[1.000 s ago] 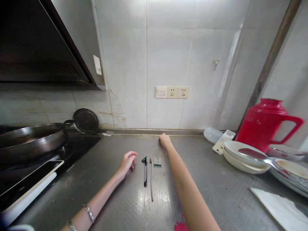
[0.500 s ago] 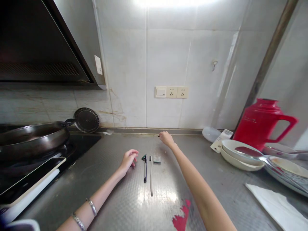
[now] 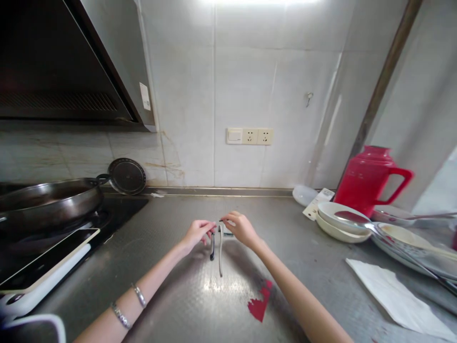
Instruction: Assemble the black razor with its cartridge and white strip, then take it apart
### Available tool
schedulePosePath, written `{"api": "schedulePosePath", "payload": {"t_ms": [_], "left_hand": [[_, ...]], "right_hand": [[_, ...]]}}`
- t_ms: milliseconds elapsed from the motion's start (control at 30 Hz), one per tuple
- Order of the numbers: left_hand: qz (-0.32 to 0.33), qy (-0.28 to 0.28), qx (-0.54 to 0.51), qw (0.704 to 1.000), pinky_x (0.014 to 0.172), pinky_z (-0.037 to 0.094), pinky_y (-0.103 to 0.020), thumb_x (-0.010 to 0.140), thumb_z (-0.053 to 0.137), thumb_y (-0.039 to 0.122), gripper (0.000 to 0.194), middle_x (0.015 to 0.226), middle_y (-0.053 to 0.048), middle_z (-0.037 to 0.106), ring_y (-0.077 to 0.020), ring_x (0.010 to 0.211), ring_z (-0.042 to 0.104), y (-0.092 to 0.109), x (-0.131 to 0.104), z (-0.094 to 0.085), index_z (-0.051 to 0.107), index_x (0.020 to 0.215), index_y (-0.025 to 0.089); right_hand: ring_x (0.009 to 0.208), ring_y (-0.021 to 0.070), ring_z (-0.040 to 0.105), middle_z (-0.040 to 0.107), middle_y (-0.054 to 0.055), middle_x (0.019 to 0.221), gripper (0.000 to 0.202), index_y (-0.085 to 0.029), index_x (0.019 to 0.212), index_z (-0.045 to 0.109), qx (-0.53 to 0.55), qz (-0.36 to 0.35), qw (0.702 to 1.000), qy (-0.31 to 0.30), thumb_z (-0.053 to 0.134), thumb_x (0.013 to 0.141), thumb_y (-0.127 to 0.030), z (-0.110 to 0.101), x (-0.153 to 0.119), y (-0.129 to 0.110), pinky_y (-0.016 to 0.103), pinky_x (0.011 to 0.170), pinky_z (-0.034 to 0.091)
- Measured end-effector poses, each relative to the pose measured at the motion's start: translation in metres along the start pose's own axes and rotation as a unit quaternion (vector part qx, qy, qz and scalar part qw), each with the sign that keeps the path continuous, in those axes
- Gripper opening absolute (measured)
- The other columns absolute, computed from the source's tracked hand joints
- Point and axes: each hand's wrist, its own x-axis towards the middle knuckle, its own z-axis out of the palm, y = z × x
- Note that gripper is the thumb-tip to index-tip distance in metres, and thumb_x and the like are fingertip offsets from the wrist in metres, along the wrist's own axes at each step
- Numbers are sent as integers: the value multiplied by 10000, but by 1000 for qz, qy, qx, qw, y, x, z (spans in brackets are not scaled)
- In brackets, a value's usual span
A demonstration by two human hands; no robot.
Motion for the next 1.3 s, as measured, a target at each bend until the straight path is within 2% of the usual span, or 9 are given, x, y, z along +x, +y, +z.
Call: {"api": "schedulePosePath", "payload": {"t_ms": [167, 300, 567, 800, 1100, 1300], "left_hand": [[-45, -5, -57, 997, 356, 351, -163, 693, 638, 432, 349, 657, -39, 608, -70, 474, 515, 4, -4, 4, 635, 743, 86], [-65, -32, -89, 993, 352, 323, -165, 651, 683, 426, 351, 614, -27, 596, -57, 449, 487, 0, -3, 2, 644, 712, 83], [-109, -49, -125, 985, 355, 322, -167, 601, 739, 349, 293, 596, -17, 588, -45, 436, 468, -4, -1, 2, 640, 669, 81], [-99, -42, -98, 989, 366, 343, -157, 626, 723, 321, 262, 609, -20, 589, -38, 437, 462, -3, -1, -1, 643, 691, 81], [-77, -29, -76, 994, 363, 353, -165, 652, 698, 307, 232, 590, -12, 573, -47, 438, 465, -9, 1, -3, 632, 668, 85], [-61, -30, -63, 996, 371, 355, -175, 652, 687, 315, 238, 586, -9, 565, -53, 446, 464, -4, -2, -2, 630, 671, 85]], "right_hand": [[830, 157, 572, 630, 50, 861, 204, -236, 970, 650, -29, -25, 999, 6, 479, 859, -234, 4, -11, -13, 271, 732, 456], [843, 161, 561, 629, 51, 855, 194, -229, 952, 641, -56, -44, 997, 7, 468, 865, -217, 5, -14, -17, 275, 737, 453], [847, 161, 553, 632, 52, 857, 153, -212, 928, 629, -67, -52, 996, -12, 498, 854, -240, 0, -13, -23, 276, 739, 451], [812, 151, 566, 639, 46, 859, 159, -215, 928, 649, -40, -21, 999, -24, 541, 827, -274, -9, -14, -8, 256, 692, 454], [727, 132, 558, 632, 37, 825, 134, -213, 886, 663, -6, 15, 999, -40, 558, 809, -246, -8, -14, -11, 243, 649, 447], [759, 138, 564, 640, 30, 811, 118, -204, 869, 659, 21, 19, 999, -30, 569, 799, -236, -5, -14, -6, 237, 638, 448]]}}
